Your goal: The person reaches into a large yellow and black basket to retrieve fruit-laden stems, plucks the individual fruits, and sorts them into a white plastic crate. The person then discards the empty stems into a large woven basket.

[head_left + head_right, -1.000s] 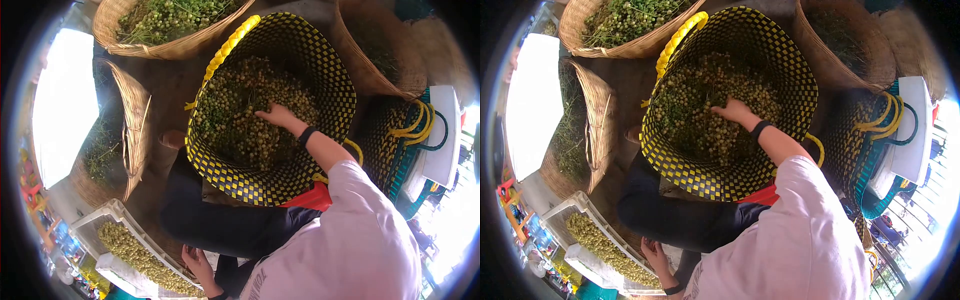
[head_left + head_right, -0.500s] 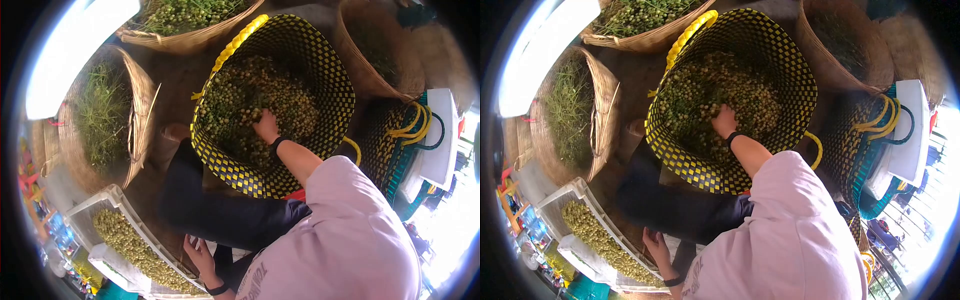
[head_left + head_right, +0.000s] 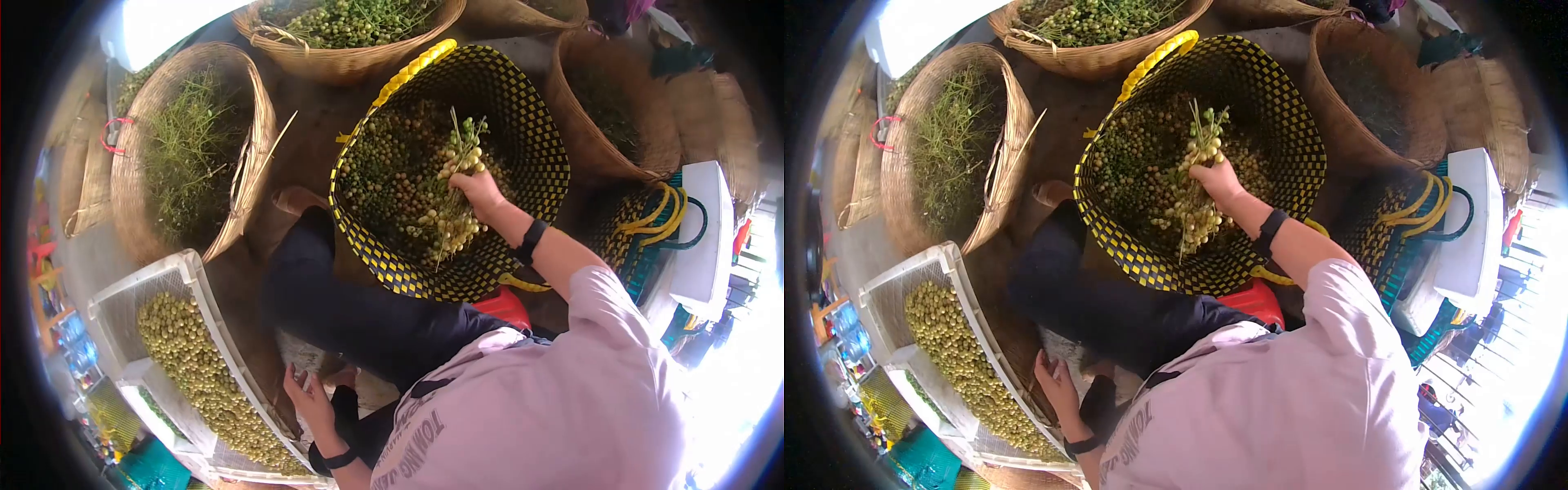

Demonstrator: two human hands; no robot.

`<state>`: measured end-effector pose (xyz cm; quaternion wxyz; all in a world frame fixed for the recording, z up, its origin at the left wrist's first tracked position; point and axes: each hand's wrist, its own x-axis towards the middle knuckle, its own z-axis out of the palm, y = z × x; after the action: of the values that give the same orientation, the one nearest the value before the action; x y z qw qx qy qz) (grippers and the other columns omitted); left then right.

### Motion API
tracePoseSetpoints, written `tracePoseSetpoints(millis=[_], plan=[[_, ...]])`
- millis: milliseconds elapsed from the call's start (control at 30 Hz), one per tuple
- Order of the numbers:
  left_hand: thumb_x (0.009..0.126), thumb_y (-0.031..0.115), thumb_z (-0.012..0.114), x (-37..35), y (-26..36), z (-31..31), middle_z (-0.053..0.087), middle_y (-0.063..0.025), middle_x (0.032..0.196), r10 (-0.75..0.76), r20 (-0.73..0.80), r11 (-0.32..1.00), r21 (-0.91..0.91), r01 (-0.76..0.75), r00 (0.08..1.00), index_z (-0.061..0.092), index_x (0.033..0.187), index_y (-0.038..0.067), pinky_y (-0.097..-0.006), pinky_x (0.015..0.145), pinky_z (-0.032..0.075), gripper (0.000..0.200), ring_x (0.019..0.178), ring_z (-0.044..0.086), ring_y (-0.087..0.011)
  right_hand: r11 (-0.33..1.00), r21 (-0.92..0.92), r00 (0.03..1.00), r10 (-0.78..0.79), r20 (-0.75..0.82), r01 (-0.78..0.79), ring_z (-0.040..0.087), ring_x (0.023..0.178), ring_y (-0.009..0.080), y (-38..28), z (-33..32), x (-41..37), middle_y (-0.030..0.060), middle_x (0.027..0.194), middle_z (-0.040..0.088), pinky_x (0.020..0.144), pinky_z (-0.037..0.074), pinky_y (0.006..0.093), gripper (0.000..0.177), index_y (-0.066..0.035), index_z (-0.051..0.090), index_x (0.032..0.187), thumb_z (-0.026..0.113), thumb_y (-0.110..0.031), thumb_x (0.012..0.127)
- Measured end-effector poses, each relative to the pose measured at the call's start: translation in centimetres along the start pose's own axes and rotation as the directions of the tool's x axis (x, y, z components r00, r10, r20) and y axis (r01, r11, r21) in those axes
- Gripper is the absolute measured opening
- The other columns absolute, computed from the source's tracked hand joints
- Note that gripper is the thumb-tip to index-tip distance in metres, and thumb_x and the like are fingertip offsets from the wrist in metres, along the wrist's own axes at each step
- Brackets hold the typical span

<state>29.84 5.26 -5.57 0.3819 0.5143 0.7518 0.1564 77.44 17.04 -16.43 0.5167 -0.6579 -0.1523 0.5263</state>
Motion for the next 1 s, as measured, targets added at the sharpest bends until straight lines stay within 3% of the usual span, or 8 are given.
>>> tracePoseSetpoints(millis=[200,367,533,667,733,867,967,1000], plan=[[0.091,0.015,0.056,-0.9,-0.4,-0.8,0.040,-0.0152,0.135,0.075,-0.044,0.997,-0.030,-0.076,0.996,0.037,0.138,0.005,-0.0366,0.085,0.047,0.052,0.110,0.054,-0.0268,0.987,0.032,0.985,-0.160,0.062,0.158,0.060,0.089,0.0142,-9.8,1.2,-4.7,0.0042,0.100,0.063,0.077,0.050,0.0291,0.036,0.001,0.058,0.112,0.059,0.003,0.076],[0.090,0.014,0.058,-2.3,0.1,-2.1,0.042,-0.0146,0.132,0.106,-0.119,0.992,-0.059,-0.114,0.987,0.038,0.138,0.006,-0.0366,0.085,0.047,0.052,0.108,0.054,-0.0262,0.931,-0.104,0.923,-0.324,0.209,0.350,0.060,0.083,0.0133,-15.6,1.0,-7.2,0.0041,0.093,0.064,0.072,0.050,0.0274,0.026,0.000,0.060,0.103,0.058,0.003,0.078],[0.089,0.012,0.060,-3.0,-0.1,-2.5,0.042,-0.0150,0.132,0.099,-0.189,0.987,-0.106,-0.121,0.977,0.039,0.137,0.006,-0.0382,0.086,0.048,0.053,0.110,0.055,-0.0262,0.942,-0.185,0.945,-0.234,0.230,0.279,0.060,0.079,0.0114,-21.6,2.5,-10.7,0.0014,0.095,0.063,0.071,0.051,0.0288,0.032,-0.002,0.061,0.111,0.060,0.000,0.079],[0.088,0.013,0.061,-3.7,1.0,-3.4,0.042,-0.0157,0.131,0.138,-0.200,0.981,-0.109,-0.162,0.970,0.039,0.137,0.007,-0.0399,0.087,0.050,0.054,0.109,0.055,-0.0267,0.936,-0.098,0.881,-0.276,0.385,0.337,0.062,0.083,0.0175,-24.6,3.1,-13.3,0.0093,0.098,0.063,0.073,0.054,0.0305,0.043,0.003,0.052,0.119,0.053,0.005,0.076],[0.087,0.013,0.062,-4.0,0.9,-3.7,0.042,-0.0155,0.131,0.136,-0.221,0.979,-0.122,-0.166,0.966,0.039,0.137,0.007,-0.0396,0.088,0.050,0.055,0.109,0.055,-0.0269,0.918,-0.109,0.870,-0.317,0.378,0.382,0.061,0.085,0.0168,-25.8,3.8,-14.9,0.0085,0.096,0.062,0.075,0.052,0.0305,0.042,0.003,0.053,0.117,0.053,0.004,0.075],[0.086,0.006,0.061,-4.4,0.5,-3.7,0.046,-0.0163,0.127,0.177,-0.275,0.967,-0.132,-0.219,0.945,0.041,0.135,0.005,-0.0380,0.089,0.048,0.054,0.108,0.057,-0.0274,0.910,-0.156,0.897,-0.327,0.296,0.383,0.063,0.079,0.0162,-28.8,3.8,-18.3,0.0086,0.097,0.064,0.065,0.054,0.0315,0.042,0.000,0.056,0.118,0.057,0.001,0.077],[0.087,0.005,0.060,-4.4,0.6,-3.9,0.046,-0.0163,0.129,0.250,-0.283,0.954,-0.092,-0.286,0.926,0.042,0.135,0.004,-0.0381,0.091,0.047,0.052,0.108,0.057,-0.0275,0.850,-0.120,0.817,-0.441,0.372,0.513,0.063,0.077,0.0156,-31.3,3.1,-19.9,0.0053,0.088,0.063,0.067,0.054,0.0315,0.029,-0.001,0.060,0.107,0.061,-0.003,0.078],[0.087,0.005,0.059,-4.6,1.5,-4.2,0.045,-0.0160,0.130,0.253,-0.281,0.953,-0.092,-0.288,0.926,0.042,0.135,0.004,-0.0380,0.092,0.047,0.051,0.109,0.057,-0.0272,0.841,-0.154,0.838,-0.465,0.286,0.519,0.062,0.075,0.0155,-32.0,4.6,-22.1,0.0058,0.086,0.063,0.068,0.054,0.0319,0.024,-0.001,0.060,0.099,0.062,-0.001,0.075]])
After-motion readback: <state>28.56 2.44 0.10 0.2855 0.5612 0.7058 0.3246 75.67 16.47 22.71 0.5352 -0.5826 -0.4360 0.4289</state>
